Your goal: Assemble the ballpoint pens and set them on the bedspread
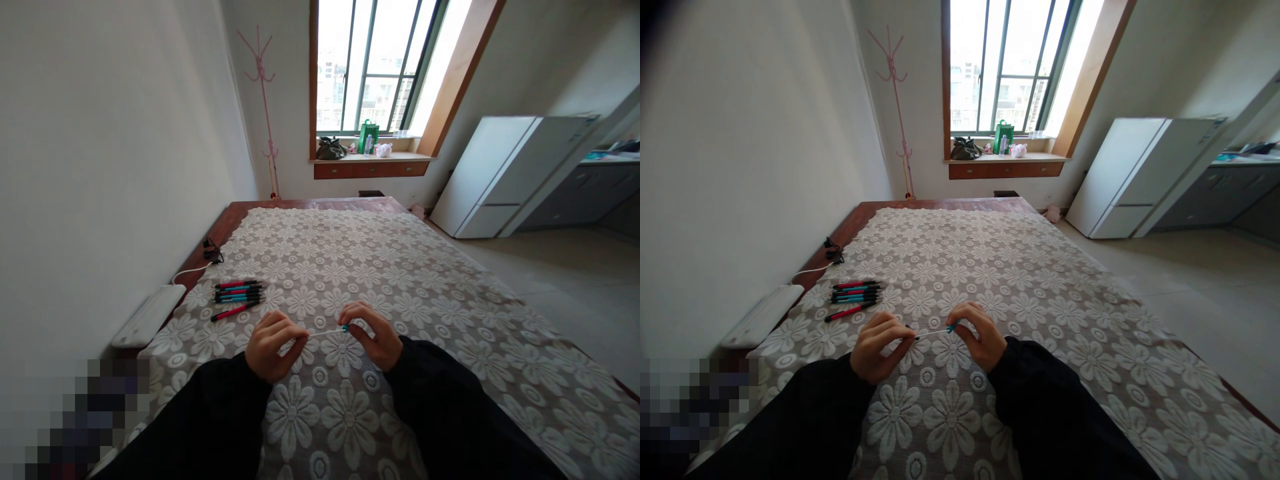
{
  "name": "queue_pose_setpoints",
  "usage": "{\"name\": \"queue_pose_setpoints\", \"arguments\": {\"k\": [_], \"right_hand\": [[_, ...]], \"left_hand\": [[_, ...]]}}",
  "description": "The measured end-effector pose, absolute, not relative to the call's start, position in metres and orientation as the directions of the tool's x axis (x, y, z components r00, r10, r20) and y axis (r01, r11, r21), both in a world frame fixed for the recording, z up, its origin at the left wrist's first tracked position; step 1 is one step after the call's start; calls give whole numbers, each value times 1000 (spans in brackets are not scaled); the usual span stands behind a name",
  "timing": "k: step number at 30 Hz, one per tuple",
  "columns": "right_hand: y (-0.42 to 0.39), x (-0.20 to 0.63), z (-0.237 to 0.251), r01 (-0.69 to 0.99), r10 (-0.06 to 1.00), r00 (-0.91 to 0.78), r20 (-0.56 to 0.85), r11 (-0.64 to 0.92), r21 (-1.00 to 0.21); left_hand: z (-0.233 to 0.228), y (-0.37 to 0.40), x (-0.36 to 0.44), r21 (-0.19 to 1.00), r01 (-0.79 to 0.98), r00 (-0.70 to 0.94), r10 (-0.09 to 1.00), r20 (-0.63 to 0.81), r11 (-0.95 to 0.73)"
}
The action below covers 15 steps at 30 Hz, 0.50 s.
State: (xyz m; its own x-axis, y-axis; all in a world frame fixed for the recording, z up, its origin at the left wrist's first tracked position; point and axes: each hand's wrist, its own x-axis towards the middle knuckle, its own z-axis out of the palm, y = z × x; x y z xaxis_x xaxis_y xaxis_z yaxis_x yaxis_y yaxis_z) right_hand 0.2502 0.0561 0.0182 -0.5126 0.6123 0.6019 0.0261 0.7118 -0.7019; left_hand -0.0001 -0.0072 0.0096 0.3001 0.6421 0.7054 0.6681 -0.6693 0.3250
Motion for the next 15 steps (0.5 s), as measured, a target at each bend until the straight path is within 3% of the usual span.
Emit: {"name": "queue_pose_setpoints", "arguments": {"k": [8,11,15], "right_hand": [[59,254,14,223,584,-454,674,806,-548],[61,255,10,316,547,-522,655,837,-448],[57,249,6,249,456,-665,591,882,-401]], "left_hand": [[6,-5,-1,344,709,287,698,656,-615],[6,-3,0,320,735,305,713,631,-598],[7,-4,1,193,730,426,657,622,-656]]}}
